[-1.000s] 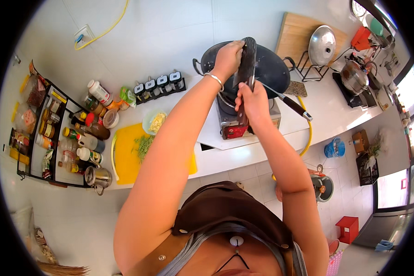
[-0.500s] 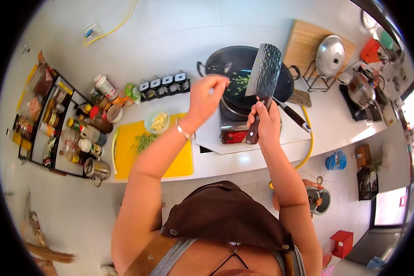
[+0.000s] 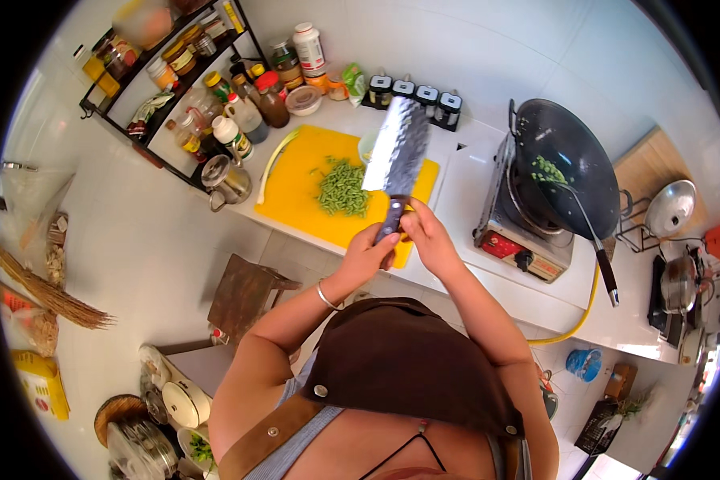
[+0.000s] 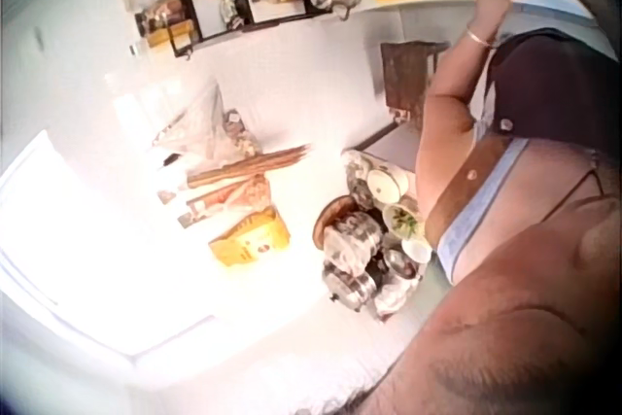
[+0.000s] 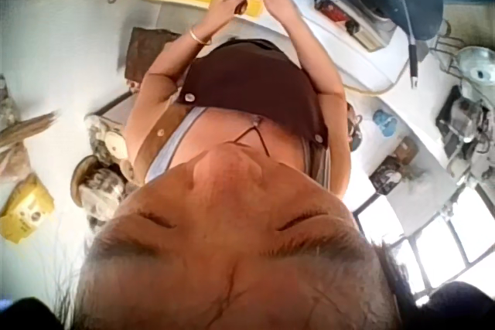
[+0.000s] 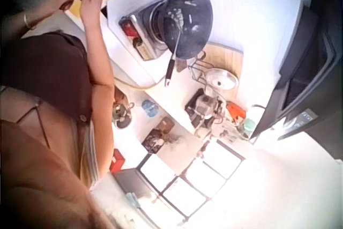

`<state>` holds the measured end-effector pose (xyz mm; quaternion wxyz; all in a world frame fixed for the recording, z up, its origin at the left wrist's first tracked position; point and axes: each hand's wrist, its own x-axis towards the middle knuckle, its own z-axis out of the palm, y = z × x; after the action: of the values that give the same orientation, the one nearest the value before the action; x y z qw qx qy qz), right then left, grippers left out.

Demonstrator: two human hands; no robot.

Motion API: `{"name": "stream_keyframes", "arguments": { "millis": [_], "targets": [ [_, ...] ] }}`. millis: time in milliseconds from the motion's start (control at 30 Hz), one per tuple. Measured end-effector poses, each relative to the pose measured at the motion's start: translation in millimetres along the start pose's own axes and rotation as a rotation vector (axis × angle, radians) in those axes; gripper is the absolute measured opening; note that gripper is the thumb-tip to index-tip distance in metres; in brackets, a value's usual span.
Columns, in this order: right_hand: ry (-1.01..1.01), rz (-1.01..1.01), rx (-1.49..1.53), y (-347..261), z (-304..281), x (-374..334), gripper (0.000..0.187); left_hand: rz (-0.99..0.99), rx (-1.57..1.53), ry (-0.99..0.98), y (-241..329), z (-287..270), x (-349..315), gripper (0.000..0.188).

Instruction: The person fries eggs in a wok, transfers them to a bowl, adds water and chopped vegetables to the wok, and then adds a jarred sauce.

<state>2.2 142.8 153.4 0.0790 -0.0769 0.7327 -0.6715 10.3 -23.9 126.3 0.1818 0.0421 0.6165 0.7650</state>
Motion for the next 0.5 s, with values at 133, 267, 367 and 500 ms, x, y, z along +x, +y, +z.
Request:
{"name": "stream_keyframes", "arguments": {
  "millis": [133,267,367,500],
  "targets": [
    [0.188,-0.330,-0.812,-60.3,-41.3,-37.8,0.036,-0.034,0.202,0.303,-38.7,-103.2,-10.1,0.027],
    [0.678,-0.156,-1.428,-101.0,-148.9,-101.8,0.038,-0.227,0.357,0.446,-57.9,-193.8,-5.1,0.030],
    [0.675,0.240,-1.759,-105.0,-201.3,-138.3,0.051,-0.256,0.473,0.468,-77.9,-250.6,4.5,0.031],
    [0.574,0.503,-1.509,-99.2,-234.9,-150.6,0.062,-0.207,0.425,0.503,-89.9,-284.0,11.7,0.031]
  ]
}}
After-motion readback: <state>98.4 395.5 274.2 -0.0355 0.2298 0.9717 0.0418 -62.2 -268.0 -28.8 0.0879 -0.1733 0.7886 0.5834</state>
